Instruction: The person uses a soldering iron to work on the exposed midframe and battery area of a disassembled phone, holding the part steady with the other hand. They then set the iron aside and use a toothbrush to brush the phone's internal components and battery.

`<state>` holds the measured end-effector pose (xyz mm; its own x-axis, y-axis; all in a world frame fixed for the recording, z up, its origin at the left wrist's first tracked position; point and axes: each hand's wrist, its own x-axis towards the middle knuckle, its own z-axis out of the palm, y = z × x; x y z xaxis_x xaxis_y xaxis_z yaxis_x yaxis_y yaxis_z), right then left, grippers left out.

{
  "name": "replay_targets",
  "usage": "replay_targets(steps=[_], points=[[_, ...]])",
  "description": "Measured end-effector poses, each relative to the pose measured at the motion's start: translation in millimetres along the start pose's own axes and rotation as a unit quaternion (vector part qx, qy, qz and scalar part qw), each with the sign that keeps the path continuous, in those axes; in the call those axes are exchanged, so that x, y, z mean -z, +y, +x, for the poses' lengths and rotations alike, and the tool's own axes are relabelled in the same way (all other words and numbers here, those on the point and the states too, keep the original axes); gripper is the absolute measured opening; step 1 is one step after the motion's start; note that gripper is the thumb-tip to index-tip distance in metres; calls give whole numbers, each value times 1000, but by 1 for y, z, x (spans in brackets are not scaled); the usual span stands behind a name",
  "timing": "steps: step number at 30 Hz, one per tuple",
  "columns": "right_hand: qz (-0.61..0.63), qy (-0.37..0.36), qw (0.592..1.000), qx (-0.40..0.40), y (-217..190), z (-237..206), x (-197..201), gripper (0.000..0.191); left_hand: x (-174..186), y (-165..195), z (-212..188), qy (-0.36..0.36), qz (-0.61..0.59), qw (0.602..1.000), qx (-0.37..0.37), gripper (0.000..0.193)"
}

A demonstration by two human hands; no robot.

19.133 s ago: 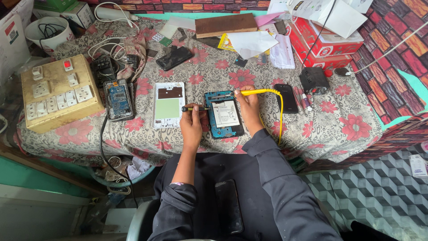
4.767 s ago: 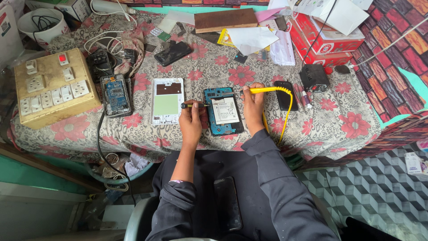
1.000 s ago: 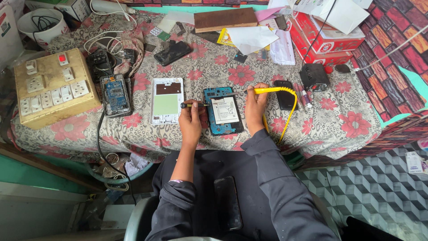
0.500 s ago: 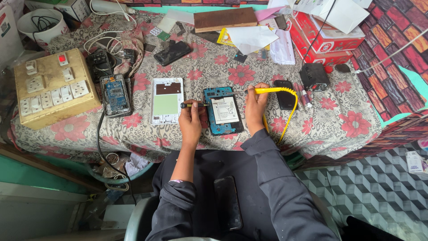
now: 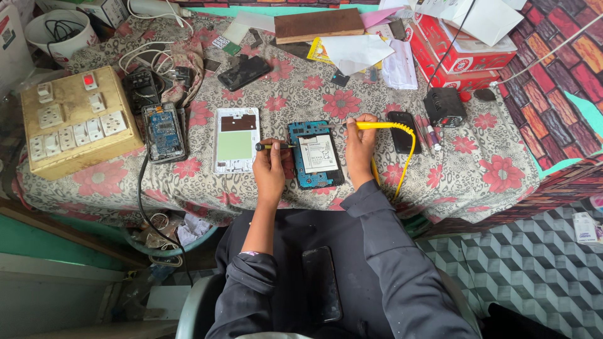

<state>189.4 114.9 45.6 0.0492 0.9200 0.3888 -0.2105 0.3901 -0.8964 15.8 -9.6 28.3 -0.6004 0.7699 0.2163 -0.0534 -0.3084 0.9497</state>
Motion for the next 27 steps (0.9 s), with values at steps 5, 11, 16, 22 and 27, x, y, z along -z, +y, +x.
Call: replay_targets(steps=[5, 11, 16, 22, 27], points=[[4, 8, 1000, -27, -1, -1, 0, 18, 0, 0, 0, -4, -4, 999, -41, 22], [-4, 1, 1000, -30, -3, -1, 0, 18, -1, 6, -2, -7, -28, 999, 21, 21], [2, 0, 1000, -27, -1, -2, 0, 18, 0, 6, -1, -9, -20, 1000, 2, 22], [17, 3, 999, -30, 3, -1, 0, 18, 0, 5, -1, -12, -20, 1000, -19, 21], [2, 2, 1000, -23, 5, -1, 0, 17, 1, 7, -1, -8, -24, 1000, 17, 21]])
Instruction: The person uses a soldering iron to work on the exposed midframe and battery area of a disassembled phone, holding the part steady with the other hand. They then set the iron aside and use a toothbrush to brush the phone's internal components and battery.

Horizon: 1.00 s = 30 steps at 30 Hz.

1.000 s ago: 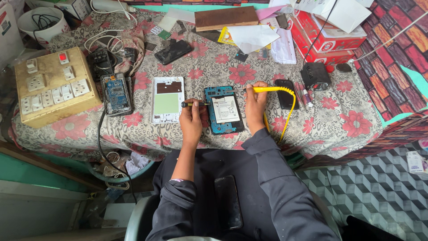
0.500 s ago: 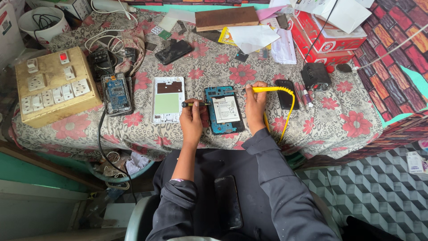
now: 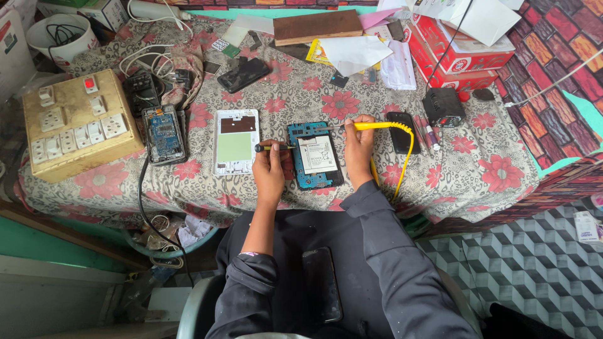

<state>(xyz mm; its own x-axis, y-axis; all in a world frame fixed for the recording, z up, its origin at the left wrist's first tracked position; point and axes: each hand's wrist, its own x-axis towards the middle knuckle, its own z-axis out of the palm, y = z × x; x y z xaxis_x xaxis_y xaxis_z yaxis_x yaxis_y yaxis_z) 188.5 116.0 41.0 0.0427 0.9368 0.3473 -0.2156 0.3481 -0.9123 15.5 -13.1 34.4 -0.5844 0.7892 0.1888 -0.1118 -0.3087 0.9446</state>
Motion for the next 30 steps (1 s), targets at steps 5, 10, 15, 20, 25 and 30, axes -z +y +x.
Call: replay_targets(steps=[5, 10, 15, 20, 25, 30], points=[[-2, -11, 1000, 12, 0, 1, 1, 18, 0, -2, 1, 3, 27, 998, -51, 22], [60, -150, 987, 13, -3, 0, 4, 15, -1, 2, -1, 4, 9, 1000, -18, 23], [33, -219, 975, -13, -4, 1, 4, 9, -2, 4, -1, 6, -21, 1000, 2, 26], [21, -224, 974, -9, -2, 0, 1, 11, 0, 0, 0, 5, -26, 1000, 0, 28], [-42, -197, 979, 5, -2, -2, -1, 13, 0, 0, 0, 2, -21, 1000, -13, 27], [-68, -191, 979, 10, -3, -3, 0, 13, 0, -2, 0, 5, -16, 1000, -17, 26]])
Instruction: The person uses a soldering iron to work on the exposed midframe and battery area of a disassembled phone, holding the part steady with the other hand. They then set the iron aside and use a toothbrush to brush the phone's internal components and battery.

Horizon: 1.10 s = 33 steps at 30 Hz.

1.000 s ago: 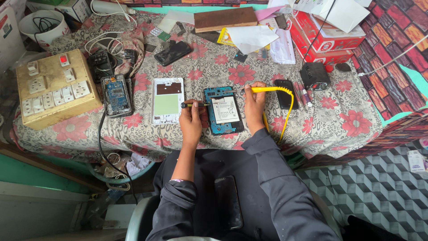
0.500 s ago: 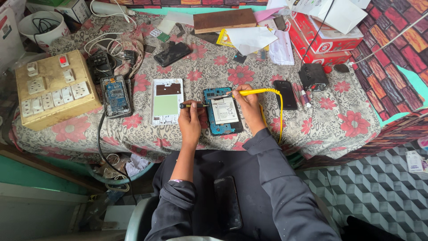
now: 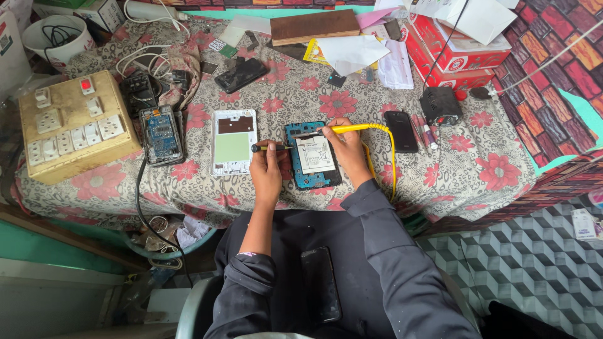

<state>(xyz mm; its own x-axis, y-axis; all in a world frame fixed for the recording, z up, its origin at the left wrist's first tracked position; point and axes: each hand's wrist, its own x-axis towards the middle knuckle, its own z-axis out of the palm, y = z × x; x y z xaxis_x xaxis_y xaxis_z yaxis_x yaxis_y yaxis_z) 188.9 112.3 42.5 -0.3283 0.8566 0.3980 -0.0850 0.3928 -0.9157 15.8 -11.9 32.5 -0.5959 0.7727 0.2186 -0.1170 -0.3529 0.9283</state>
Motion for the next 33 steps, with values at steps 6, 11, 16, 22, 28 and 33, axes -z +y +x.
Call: replay_targets(steps=[6, 11, 16, 22, 28, 33], points=[[26, -3, 1000, -8, -1, 2, 1, 14, 2, -6, 1, 6, 34, 999, -13, 25], [3, 3, 1000, -4, -4, 0, -1, 15, 1, -5, 1, 5, 38, 999, -26, 26], [10, 5, 1000, -11, -3, 0, 0, 15, 0, 2, 0, 1, 26, 999, -31, 26], [13, 11, 1000, -3, -1, 1, -2, 16, 0, 8, -3, -7, -13, 1000, 11, 26], [14, 11, 1000, -17, -2, -1, 0, 14, 0, -2, 0, 12, -8, 1000, -22, 25], [24, 10, 1000, -13, -2, 0, -1, 14, 1, -11, 4, 28, -58, 998, -27, 24]])
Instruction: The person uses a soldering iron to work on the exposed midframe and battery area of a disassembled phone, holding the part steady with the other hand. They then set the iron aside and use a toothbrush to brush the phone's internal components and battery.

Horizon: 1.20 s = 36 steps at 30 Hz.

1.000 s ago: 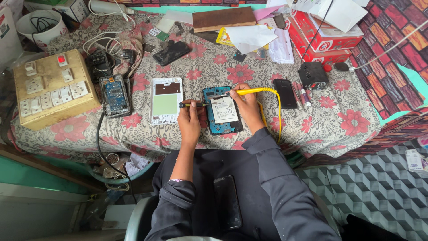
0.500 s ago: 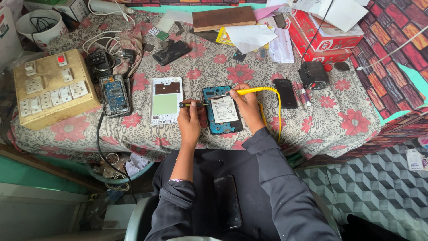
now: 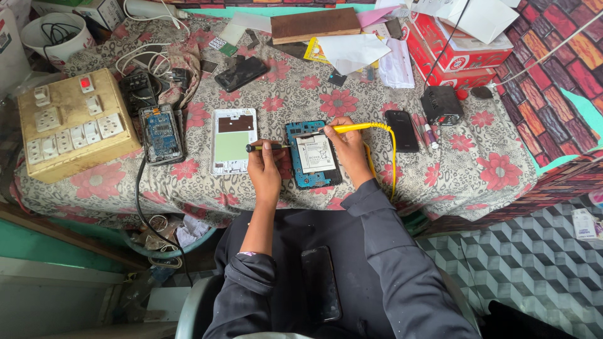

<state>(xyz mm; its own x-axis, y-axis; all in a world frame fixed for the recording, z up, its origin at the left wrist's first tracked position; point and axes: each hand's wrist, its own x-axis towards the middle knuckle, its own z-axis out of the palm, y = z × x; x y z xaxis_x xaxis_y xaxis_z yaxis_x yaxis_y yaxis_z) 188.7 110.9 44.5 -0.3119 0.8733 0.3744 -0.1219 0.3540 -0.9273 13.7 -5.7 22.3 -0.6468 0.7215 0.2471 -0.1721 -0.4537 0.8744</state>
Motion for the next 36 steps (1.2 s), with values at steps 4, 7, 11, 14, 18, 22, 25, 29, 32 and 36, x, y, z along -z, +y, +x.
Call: replay_targets(steps=[4, 7, 11, 14, 18, 22, 25, 29, 32, 36], points=[[15, -6, 1000, 5, -1, 0, -1, 13, 0, -1, 1, 3, -6, 1000, -16, 25], [-2, -2, 1000, 7, -1, 0, 0, 13, 0, -1, 1, -1, -5, 1000, -15, 25], [-11, -3, 1000, 2, -2, -1, 0, 13, 0, 1, 0, -6, 19, 1000, -11, 25], [-8, -4, 1000, 0, -2, -1, 0, 13, 0, 3, -1, -7, 36, 999, 8, 25], [-13, -3, 1000, 0, 0, 0, 1, 14, -2, 10, -3, -14, 61, 998, -10, 27], [33, -9, 999, 6, 5, 1, 4, 13, -4, 17, -5, -13, 31, 998, 58, 27], [48, 0, 999, 0, 8, 2, 7, 11, -5, 20, -6, -15, 25, 998, 60, 27], [42, -2, 999, -3, 11, 4, 10, 11, -4, 17, -5, -16, 49, 998, 37, 28], [55, -12, 998, -4, 12, 4, 9, 12, -3, 12, -3, -18, 74, 997, -8, 27], [60, -11, 998, -11, 9, 4, 8, 12, -1, 7, -2, -17, 79, 997, -17, 26]])
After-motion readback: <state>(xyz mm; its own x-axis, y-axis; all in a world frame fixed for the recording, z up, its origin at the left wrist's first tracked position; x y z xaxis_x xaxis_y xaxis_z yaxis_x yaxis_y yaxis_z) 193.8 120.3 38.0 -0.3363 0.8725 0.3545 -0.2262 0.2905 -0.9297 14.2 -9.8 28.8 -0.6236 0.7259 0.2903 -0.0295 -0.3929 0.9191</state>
